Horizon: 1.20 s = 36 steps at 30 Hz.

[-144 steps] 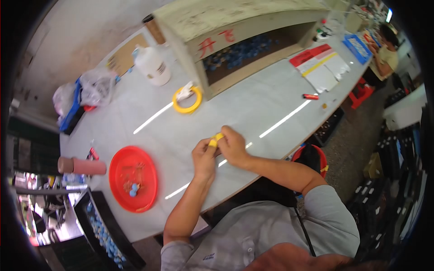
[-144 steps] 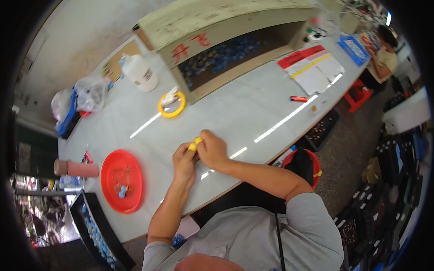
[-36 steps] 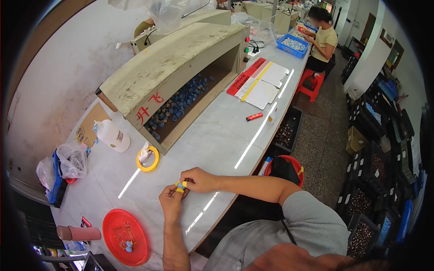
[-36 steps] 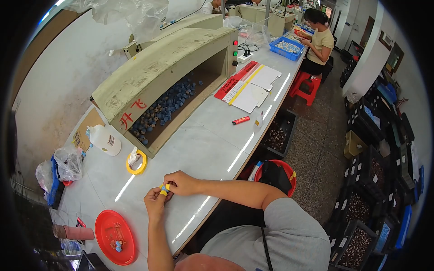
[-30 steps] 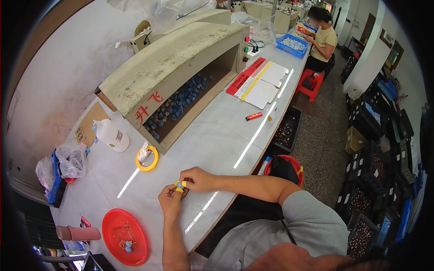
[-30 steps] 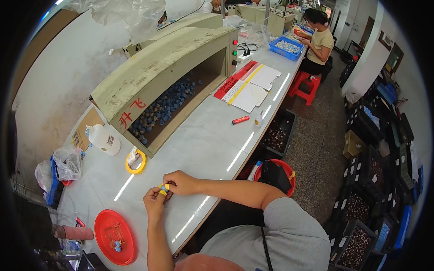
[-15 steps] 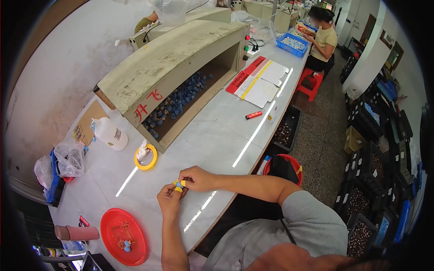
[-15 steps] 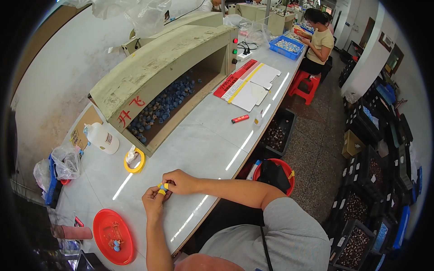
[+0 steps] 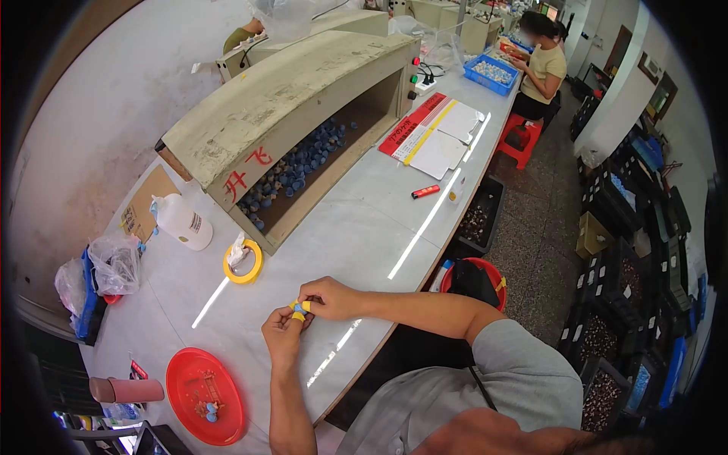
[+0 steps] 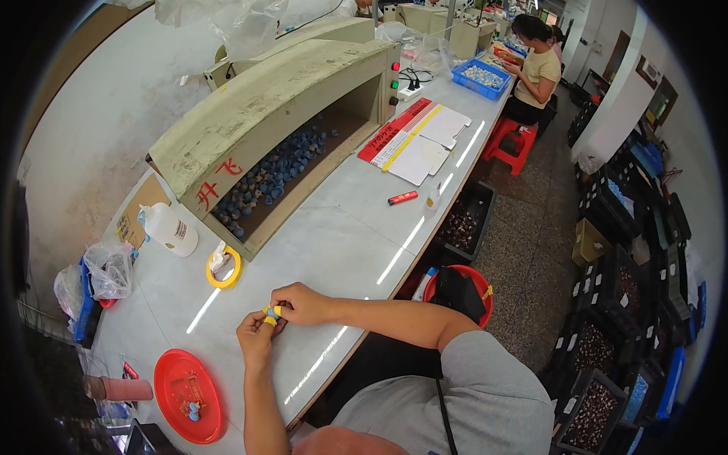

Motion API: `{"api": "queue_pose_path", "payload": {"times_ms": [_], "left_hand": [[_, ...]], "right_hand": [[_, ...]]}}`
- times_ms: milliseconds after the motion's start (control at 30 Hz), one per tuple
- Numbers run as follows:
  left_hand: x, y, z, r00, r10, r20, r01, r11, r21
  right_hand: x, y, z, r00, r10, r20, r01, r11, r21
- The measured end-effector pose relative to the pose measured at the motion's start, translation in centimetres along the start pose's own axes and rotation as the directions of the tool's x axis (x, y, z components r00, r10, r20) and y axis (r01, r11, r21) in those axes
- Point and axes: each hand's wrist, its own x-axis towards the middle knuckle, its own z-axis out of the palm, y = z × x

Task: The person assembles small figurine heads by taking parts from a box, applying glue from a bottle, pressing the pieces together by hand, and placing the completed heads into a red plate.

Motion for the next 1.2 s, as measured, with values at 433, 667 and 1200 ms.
{"api": "queue_pose_path", "payload": {"times_ms": [433, 667, 1200], "left_hand": [[0.22, -0.44, -0.24, 1.0, -0.001, -0.013, 0.001, 1.0, -0.006], [0.01, 0.0, 0.03, 1.0, -0.009, -0.011, 0.009, 1.0, -0.02], [0.12, -0.12, 0.04, 1.0, -0.006, -0.01, 0.006, 1.0, -0.017]], "right_hand": [[0.02, -0.06, -0.19, 0.999, 0.024, 0.042, -0.024, 1.0, -0.004], [0.04, -0.05, -0.25, 0.998, 0.026, 0.055, -0.024, 0.999, -0.034], [0.0, 0.3, 0.07, 1.0, -0.008, -0.007, 0.008, 1.0, 0.003]]}}
